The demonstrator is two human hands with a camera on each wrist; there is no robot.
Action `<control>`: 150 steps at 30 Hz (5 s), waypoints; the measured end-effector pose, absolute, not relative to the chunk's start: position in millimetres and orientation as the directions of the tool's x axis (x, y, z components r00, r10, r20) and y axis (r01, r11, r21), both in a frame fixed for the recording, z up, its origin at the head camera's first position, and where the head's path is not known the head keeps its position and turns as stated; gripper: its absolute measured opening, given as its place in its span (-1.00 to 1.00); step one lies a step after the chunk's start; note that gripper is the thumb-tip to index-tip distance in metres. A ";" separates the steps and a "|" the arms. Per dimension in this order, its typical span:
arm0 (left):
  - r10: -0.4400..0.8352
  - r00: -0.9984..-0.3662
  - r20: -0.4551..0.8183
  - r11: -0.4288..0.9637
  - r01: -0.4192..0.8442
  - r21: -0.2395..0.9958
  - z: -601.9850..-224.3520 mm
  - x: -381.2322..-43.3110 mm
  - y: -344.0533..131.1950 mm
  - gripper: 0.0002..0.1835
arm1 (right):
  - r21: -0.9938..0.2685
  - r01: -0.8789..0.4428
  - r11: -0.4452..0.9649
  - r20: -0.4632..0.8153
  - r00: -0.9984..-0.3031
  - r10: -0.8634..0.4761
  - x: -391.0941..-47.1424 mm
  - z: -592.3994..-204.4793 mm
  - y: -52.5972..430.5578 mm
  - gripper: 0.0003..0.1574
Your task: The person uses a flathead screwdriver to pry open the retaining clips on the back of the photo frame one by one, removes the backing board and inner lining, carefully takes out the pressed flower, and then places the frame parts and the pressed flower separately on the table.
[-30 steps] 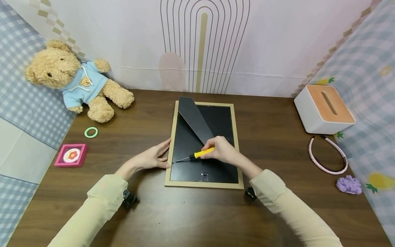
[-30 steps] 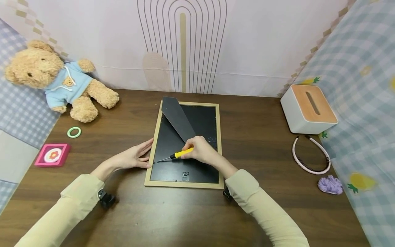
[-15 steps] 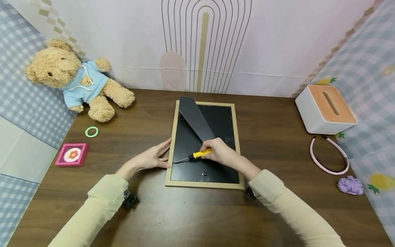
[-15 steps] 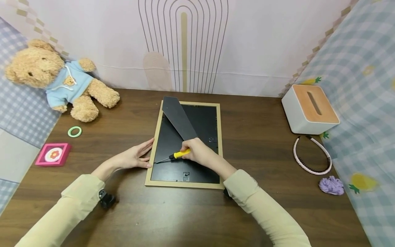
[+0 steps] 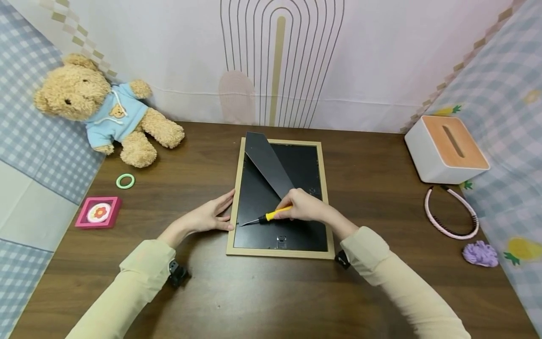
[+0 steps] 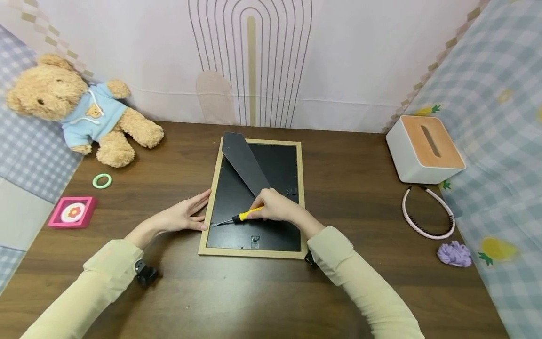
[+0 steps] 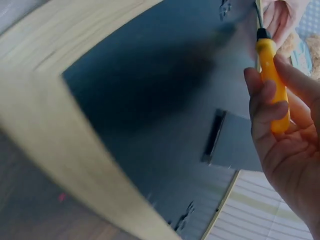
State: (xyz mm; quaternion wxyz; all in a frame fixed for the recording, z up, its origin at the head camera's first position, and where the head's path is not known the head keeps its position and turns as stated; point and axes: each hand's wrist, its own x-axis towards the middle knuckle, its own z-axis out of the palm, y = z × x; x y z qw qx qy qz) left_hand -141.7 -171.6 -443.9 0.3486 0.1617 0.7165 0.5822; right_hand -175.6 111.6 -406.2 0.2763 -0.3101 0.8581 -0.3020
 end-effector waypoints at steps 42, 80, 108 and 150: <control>0.653 -0.690 -0.312 0.281 -0.162 0.946 -448.8 -135.7 -175.0 0.16 | -0.588 -0.557 0.587 -0.185 -0.613 -0.768 -173.3 -408.7 98.0 -0.66; 0.640 -0.705 -0.305 0.342 -0.094 0.935 -445.6 -139.3 -174.6 0.14 | -0.357 -0.726 0.587 -0.299 -0.507 -0.808 -163.8 -337.8 15.0 -0.79; 0.636 -0.705 -0.314 0.312 -0.137 0.940 -442.8 -135.9 -174.8 0.14 | -0.846 -0.111 0.521 -0.191 -0.850 -0.492 -184.6 -389.3 114.1 -0.78; 0.428 -0.853 -0.299 0.521 -0.038 0.853 -436.7 -242.2 -150.4 -0.12 | -0.761 -0.203 0.617 -0.125 -0.886 -0.446 -277.7 -401.7 88.1 -0.76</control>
